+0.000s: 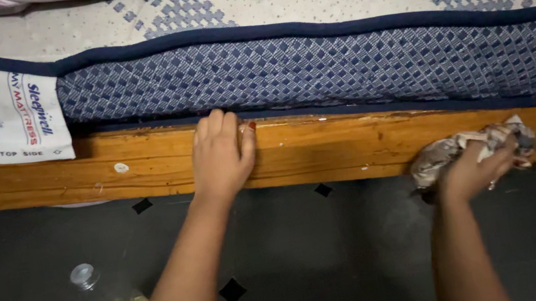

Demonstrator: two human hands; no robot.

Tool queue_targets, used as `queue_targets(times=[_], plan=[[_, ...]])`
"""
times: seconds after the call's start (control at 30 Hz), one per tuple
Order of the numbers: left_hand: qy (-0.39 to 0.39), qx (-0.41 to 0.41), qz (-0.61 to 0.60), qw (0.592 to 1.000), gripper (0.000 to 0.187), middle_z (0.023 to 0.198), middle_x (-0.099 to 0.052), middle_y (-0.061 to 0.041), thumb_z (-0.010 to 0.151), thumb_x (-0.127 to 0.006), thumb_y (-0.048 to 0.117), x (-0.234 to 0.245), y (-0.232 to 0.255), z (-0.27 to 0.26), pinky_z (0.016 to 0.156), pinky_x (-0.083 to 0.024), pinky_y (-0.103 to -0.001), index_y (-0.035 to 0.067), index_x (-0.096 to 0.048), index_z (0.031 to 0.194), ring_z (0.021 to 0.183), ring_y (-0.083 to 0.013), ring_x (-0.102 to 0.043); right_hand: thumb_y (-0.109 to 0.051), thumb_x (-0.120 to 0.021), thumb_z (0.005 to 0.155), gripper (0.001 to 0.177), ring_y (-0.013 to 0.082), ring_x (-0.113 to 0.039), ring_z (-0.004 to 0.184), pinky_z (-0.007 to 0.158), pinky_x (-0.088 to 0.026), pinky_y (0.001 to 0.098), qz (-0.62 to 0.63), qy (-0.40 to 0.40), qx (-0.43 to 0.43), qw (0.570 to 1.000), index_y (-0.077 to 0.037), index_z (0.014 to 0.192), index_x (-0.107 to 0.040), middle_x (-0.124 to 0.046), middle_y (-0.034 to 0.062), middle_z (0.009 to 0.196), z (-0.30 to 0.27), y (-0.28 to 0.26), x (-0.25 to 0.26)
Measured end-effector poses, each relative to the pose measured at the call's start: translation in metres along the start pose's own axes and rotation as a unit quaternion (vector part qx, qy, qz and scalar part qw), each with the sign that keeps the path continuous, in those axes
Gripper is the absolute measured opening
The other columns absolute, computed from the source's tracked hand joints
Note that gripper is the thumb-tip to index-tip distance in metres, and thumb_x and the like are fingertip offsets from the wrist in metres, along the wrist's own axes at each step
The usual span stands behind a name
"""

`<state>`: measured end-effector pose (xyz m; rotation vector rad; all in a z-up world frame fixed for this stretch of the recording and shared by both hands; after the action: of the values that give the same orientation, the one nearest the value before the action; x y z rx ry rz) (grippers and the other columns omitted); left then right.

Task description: The person cleans the wooden bed frame using a cloth and a liquid from a bottle. They wipe the side of the frame, moving along its length and focusing on the area under the mattress.

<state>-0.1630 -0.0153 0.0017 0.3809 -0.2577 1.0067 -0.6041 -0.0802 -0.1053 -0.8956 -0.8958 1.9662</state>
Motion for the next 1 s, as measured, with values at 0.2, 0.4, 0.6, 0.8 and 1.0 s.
queue_targets(times=[0.2, 0.4, 0.6, 0.8, 1.0], plan=[[0.006, 0.003, 0.011, 1.000, 0.021, 0.101, -0.055, -0.018, 0.094, -0.064, 0.023, -0.003, 0.001, 0.000, 0.089, -0.043, -0.052, 0.002, -0.059, 0.095, 0.101, -0.0389, -0.054, -0.013, -0.053, 0.096, 0.071, 0.0336, -0.062, 0.115, 0.093, -0.062, 0.0439, -0.077, -0.050, -0.001, 0.996, -0.011, 0.161, -0.023, -0.021, 0.0285, 0.159, -0.079, -0.082, -0.033], [0.010, 0.000, 0.011, 1.000, 0.020, 0.102, -0.056, -0.018, 0.095, -0.062, 0.021, -0.003, 0.001, -0.001, 0.090, -0.044, -0.052, 0.002, -0.060, 0.098, 0.102, -0.0386, -0.054, -0.048, -0.060, 0.100, 0.078, 0.0421, -0.038, 0.143, 0.116, -0.038, 0.0592, -0.246, -0.276, 0.160, 0.915, -0.004, 0.158, -0.034, -0.029, 0.0265, 0.163, -0.185, -0.102, -0.075], [-0.015, 0.011, 0.010, 1.000, 0.020, 0.102, -0.057, -0.018, 0.093, -0.063, 0.022, 0.001, 0.001, 0.002, 0.090, -0.045, -0.053, 0.002, -0.059, 0.094, 0.102, -0.0401, -0.054, -0.050, -0.064, 0.090, 0.067, 0.0452, -0.029, 0.150, 0.122, -0.026, 0.0626, -0.174, -0.223, 0.568, 0.773, -0.027, 0.151, -0.050, -0.036, 0.0157, 0.160, -0.205, -0.114, -0.076], [-0.022, 0.002, -0.010, 1.000, 0.022, 0.101, -0.057, -0.019, 0.094, -0.064, 0.023, 0.004, 0.001, 0.003, 0.088, -0.044, -0.053, 0.001, -0.060, 0.094, 0.100, -0.0404, -0.055, -0.045, -0.058, 0.095, 0.073, 0.0505, -0.023, 0.156, 0.123, -0.027, 0.0659, -0.177, -0.246, 0.372, 0.877, -0.017, 0.161, -0.042, -0.034, 0.0227, 0.166, -0.117, -0.078, -0.053], [-0.002, 0.001, -0.015, 1.000, 0.022, 0.101, -0.057, -0.017, 0.096, -0.064, 0.024, 0.003, 0.001, 0.001, 0.087, -0.045, -0.052, 0.002, -0.060, 0.094, 0.099, -0.0394, -0.055, -0.031, -0.054, 0.099, 0.069, 0.0500, -0.017, 0.160, 0.127, -0.023, 0.0671, -0.200, -0.166, 0.264, 0.929, -0.012, 0.163, -0.038, -0.029, 0.0222, 0.172, -0.056, -0.063, -0.021]])
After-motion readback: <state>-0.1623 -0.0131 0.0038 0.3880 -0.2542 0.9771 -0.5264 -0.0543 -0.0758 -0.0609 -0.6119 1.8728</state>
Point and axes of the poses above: each hand's wrist, its own z-axis towards the middle knuckle, its own x-axis out of the back of the hand, y = z × x, the point moved 1 cm from there along z, towards the middle knuckle
